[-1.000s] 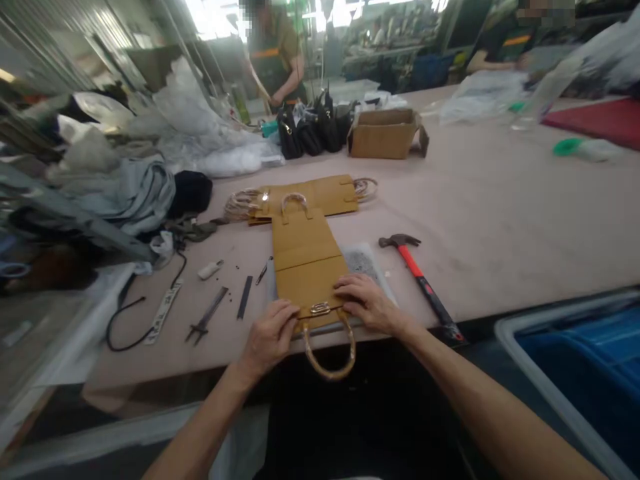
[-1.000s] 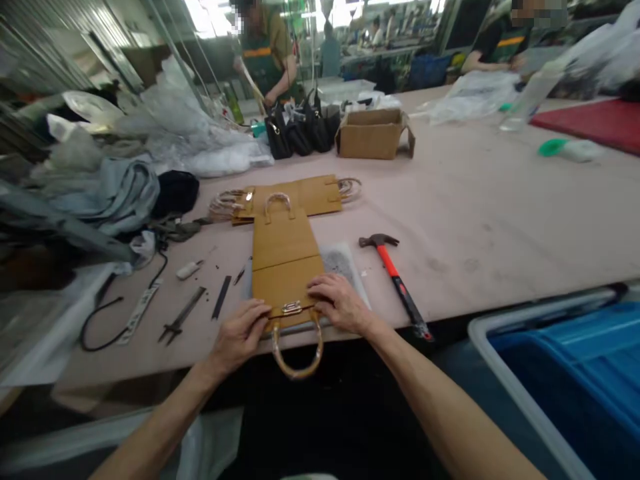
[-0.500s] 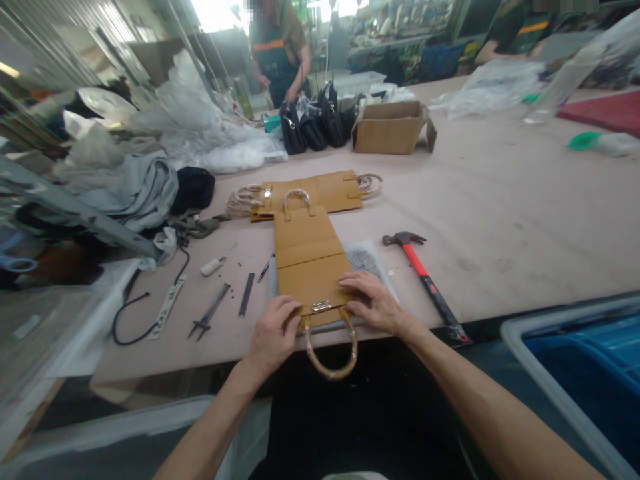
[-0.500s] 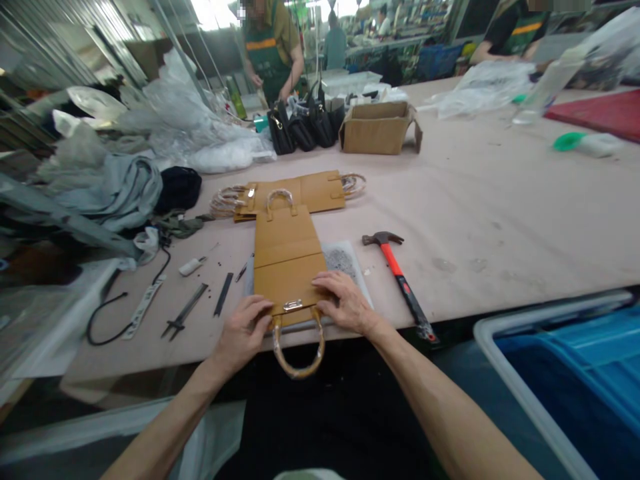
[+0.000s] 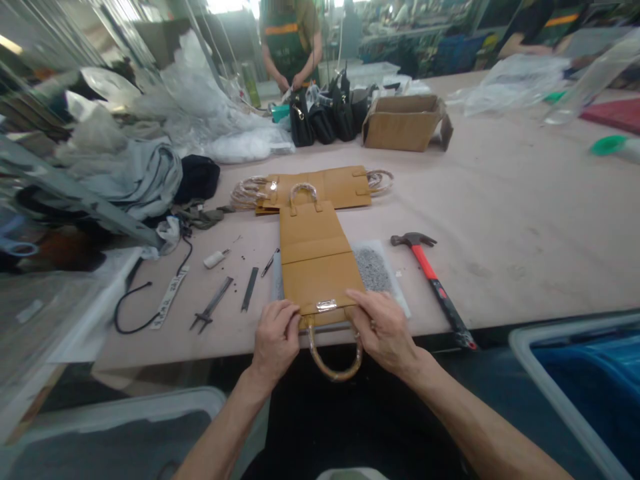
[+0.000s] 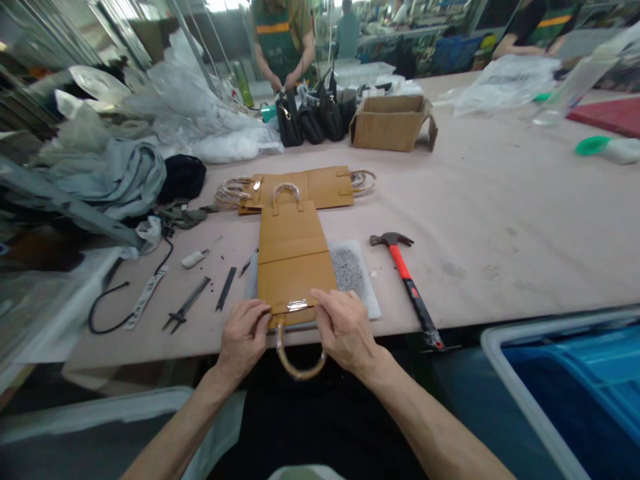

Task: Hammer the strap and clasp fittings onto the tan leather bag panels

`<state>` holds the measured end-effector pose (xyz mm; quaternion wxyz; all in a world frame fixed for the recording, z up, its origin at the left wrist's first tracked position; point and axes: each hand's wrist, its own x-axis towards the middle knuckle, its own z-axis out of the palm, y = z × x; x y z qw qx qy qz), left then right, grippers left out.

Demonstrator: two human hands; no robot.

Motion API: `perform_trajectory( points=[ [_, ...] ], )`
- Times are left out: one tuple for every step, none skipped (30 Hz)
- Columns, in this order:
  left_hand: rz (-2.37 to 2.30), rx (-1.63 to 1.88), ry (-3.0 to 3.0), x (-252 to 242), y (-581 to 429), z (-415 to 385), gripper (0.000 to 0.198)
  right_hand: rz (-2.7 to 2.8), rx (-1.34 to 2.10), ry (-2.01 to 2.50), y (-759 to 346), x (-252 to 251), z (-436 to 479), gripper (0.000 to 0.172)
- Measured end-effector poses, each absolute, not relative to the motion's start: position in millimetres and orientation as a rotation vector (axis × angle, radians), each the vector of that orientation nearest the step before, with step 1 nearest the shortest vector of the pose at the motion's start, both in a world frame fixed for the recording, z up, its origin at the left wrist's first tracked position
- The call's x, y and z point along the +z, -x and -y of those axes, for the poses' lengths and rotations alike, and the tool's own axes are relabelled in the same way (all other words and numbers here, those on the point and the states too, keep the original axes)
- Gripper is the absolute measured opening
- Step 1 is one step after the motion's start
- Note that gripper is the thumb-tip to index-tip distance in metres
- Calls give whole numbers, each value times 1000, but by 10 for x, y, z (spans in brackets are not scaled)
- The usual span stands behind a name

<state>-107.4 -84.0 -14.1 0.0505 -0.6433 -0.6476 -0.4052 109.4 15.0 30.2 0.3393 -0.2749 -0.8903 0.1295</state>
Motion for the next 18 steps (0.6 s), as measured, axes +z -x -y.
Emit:
perform_trajectory(
  points=[
    [1980, -1224, 1969, -138, 1087, 830, 15, 2315, 339, 719, -1085, 311, -151, 27],
    [1988, -1206, 1977, -133, 1099, 824, 16, 2351, 346, 708, -1083, 316, -158, 28],
    [1996, -1186, 1985, -126, 1108, 819, 17, 2402, 368, 693, -1084, 318, -168, 27],
    [2004, -1169, 1992, -119, 1114, 816, 18, 2430, 401, 693, -1088, 317, -178, 26],
    [2013, -1156, 1999, -111, 1117, 814, 18, 2411, 432, 717, -1092, 314, -189, 25],
    [2022, -1143, 2007, -102, 1118, 811, 18, 2351, 450, 761, -1097, 312, -200, 25],
    [2034, -1126, 2015, -92, 1117, 807, 19, 2280, 448, 808, -1100, 310, -210, 26],
    [2048, -1105, 2022, -82, 1117, 802, 19, 2244, 436, 838, -1100, 310, -220, 27],
    [2061, -1085, 2028, -70, 1117, 797, 19, 2255, 424, 850, -1097, 313, -227, 26],
    [2074, -1069, 2032, -59, 1119, 791, 19, 2299, 416, 844, -1091, 319, -229, 24],
    [2087, -1059, 2039, -49, 1123, 786, 19, 2342, 412, 828, -1083, 328, -224, 22],
    [2100, -1056, 2046, -40, 1127, 781, 18, 2361, 407, 807, -1072, 338, -210, 22],
    [2110, -1057, 2054, -34, 1132, 778, 18, 2351, 397, 787, -1058, 348, -188, 22],
    [2116, -1056, 2062, -31, 1137, 777, 18, 2329, 381, 767, -1041, 355, -158, 24],
    [2117, -1053, 2066, -32, 1141, 777, 18, 2319, 362, 738, -1023, 358, -124, 26],
    [2114, -1048, 2068, -36, 1143, 779, 18, 2349, 348, 712, -1003, 355, -89, 28],
    [2107, -1045, 2067, -42, 1145, 782, 19, 2412, 339, 697, -982, 345, -55, 28],
    [2100, -1044, 2065, -50, 1146, 787, 19, 2485, 338, 701, -962, 330, -27, 27]
  ],
)
